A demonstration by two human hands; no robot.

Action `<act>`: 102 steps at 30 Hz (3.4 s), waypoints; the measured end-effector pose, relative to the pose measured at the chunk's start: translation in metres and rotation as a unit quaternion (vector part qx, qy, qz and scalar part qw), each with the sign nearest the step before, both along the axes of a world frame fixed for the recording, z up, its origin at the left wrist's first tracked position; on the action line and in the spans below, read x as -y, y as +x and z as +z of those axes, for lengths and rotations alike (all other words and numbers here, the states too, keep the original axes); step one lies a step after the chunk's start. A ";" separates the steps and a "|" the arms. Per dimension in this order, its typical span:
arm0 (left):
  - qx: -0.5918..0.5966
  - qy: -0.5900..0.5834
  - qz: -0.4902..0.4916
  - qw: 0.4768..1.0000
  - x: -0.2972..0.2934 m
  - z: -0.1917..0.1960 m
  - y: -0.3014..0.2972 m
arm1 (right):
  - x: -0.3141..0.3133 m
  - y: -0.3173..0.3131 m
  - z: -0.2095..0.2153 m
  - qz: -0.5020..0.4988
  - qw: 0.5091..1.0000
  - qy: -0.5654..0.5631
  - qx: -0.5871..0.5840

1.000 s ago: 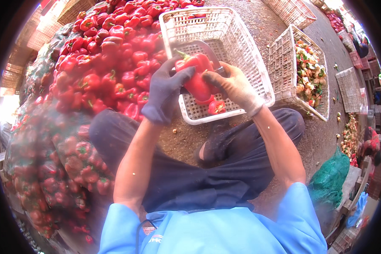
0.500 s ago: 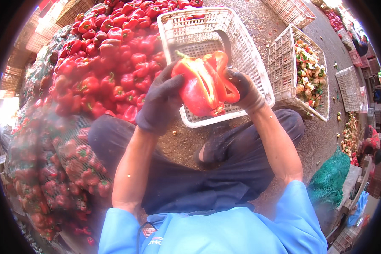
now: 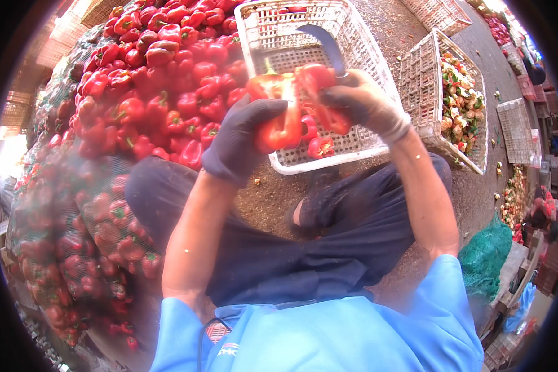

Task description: The person uses a curved knife to remove the stems and seeds from red bell peppers, placing the cleaned halves into a white plastic basket.

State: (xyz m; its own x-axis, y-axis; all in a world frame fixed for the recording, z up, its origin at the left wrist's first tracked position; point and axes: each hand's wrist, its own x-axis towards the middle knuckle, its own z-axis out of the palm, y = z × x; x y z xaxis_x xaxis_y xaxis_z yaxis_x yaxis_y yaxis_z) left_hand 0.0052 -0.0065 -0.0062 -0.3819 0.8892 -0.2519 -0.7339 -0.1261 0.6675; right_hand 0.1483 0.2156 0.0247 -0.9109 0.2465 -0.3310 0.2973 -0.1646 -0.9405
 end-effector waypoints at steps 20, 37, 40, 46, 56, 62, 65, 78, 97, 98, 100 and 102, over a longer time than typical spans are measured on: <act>-0.694 -0.128 0.230 0.670 -0.035 -0.036 0.019 | 0.039 -0.026 -0.012 -0.031 0.992 0.117 0.049; -0.393 -0.127 0.166 0.895 -0.053 -0.043 0.023 | 0.017 -0.015 -0.046 -0.089 0.984 -0.153 0.026; -0.358 -0.131 0.145 0.913 -0.054 -0.053 0.023 | 0.010 -0.012 -0.040 -0.076 0.979 -0.188 0.024; -0.463 -0.256 0.127 0.839 -0.058 -0.048 0.015 | -0.010 -0.002 -0.044 -0.028 0.994 0.071 -0.084; -0.442 -0.209 0.188 0.852 -0.033 -0.030 -0.042 | -0.159 0.145 0.014 -0.315 0.894 0.319 -0.012; -0.516 -0.375 0.084 0.765 -0.006 -0.067 -0.155 | -0.242 0.237 0.015 -0.464 0.882 0.077 -0.025; -0.591 -0.506 -0.074 0.624 0.010 -0.115 -0.178 | -0.172 0.192 0.001 -0.354 0.932 0.021 -0.079; -0.494 -0.670 0.061 0.551 -0.033 -0.200 -0.165 | -0.066 0.111 0.008 -0.433 0.899 0.065 0.037; -0.456 -0.639 0.266 0.559 -0.025 -0.237 -0.140 | -0.062 0.100 0.015 -0.418 0.906 0.058 0.037; -0.456 -0.658 0.228 0.554 -0.028 -0.237 -0.142 | -0.063 0.101 0.014 -0.420 0.905 0.054 0.034; -0.449 -0.683 0.158 0.554 -0.035 -0.228 -0.145 | -0.068 0.107 0.011 -0.418 0.907 0.048 0.030; -0.434 -0.707 0.140 0.541 -0.040 -0.231 -0.152 | -0.074 0.112 0.007 -0.411 0.910 0.041 0.030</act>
State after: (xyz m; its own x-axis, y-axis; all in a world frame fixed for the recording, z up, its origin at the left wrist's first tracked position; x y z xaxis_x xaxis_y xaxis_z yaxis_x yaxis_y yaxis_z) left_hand -0.1466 0.0335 -0.2376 -0.9717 -0.0801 -0.2223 -0.1503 0.9354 0.3201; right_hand 0.2599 0.2893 0.0315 -0.3878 0.8633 -0.3231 0.1557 -0.2841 -0.9461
